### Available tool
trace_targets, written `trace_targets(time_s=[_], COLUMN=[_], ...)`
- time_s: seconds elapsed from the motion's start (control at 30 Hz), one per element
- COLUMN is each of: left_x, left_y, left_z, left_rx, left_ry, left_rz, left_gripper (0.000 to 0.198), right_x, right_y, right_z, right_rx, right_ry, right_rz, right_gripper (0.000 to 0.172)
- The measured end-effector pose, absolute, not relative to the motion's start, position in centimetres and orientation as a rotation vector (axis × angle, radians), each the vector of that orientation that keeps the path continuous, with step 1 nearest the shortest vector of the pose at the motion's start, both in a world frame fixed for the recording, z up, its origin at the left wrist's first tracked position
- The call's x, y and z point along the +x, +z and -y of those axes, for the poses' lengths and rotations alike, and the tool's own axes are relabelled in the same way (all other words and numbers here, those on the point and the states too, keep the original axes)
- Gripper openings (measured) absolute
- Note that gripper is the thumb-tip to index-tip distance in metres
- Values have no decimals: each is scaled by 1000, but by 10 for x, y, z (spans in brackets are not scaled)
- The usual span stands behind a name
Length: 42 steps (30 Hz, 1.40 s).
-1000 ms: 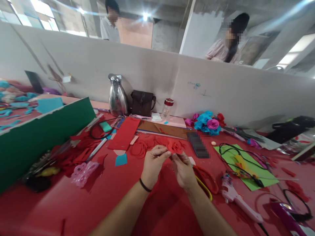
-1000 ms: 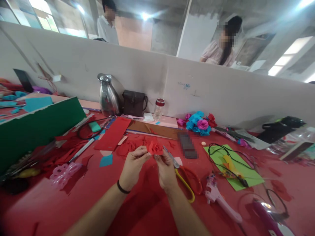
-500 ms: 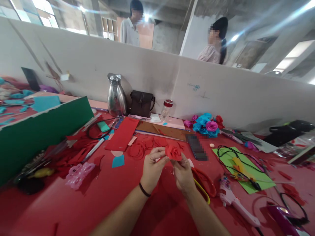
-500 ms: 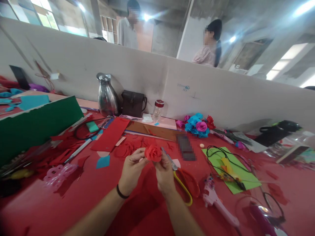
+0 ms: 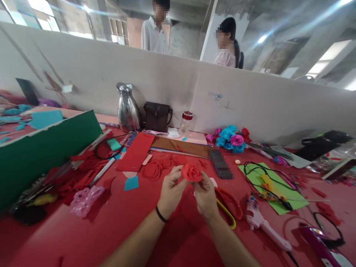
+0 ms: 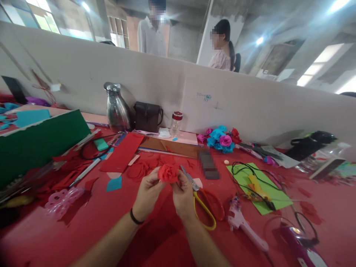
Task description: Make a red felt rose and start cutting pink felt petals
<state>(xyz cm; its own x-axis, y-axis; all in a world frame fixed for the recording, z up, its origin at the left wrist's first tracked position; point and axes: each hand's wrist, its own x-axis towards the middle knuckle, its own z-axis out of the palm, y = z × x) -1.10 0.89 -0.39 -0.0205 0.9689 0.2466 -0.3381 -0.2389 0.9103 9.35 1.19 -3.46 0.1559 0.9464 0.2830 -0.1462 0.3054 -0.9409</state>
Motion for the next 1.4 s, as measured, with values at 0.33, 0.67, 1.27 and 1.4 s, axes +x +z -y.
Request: trace_targets(time_s=[0.33, 0.67, 1.27, 1.4], left_x=[-13, -12, -16, -21], left_y=[-12, -13, -11, -7], left_z=[-16, -19, -21, -20], left_rx=[792, 607, 762, 959], left_ry=[1390, 1354, 1387, 1393], left_rz=[-694, -741, -622, -635], left_gripper=[20, 28, 19, 15], right_x=[85, 84, 91, 98], right_y=[-20, -18, -20, -7], right_z=[-6, -9, -6, -4], right_rx=[-1000, -903, -1066, -897], right_ry=[1047, 1280, 936, 1036], right_rz=[1067, 685, 1080, 933], right_gripper=[14, 25, 14, 11])
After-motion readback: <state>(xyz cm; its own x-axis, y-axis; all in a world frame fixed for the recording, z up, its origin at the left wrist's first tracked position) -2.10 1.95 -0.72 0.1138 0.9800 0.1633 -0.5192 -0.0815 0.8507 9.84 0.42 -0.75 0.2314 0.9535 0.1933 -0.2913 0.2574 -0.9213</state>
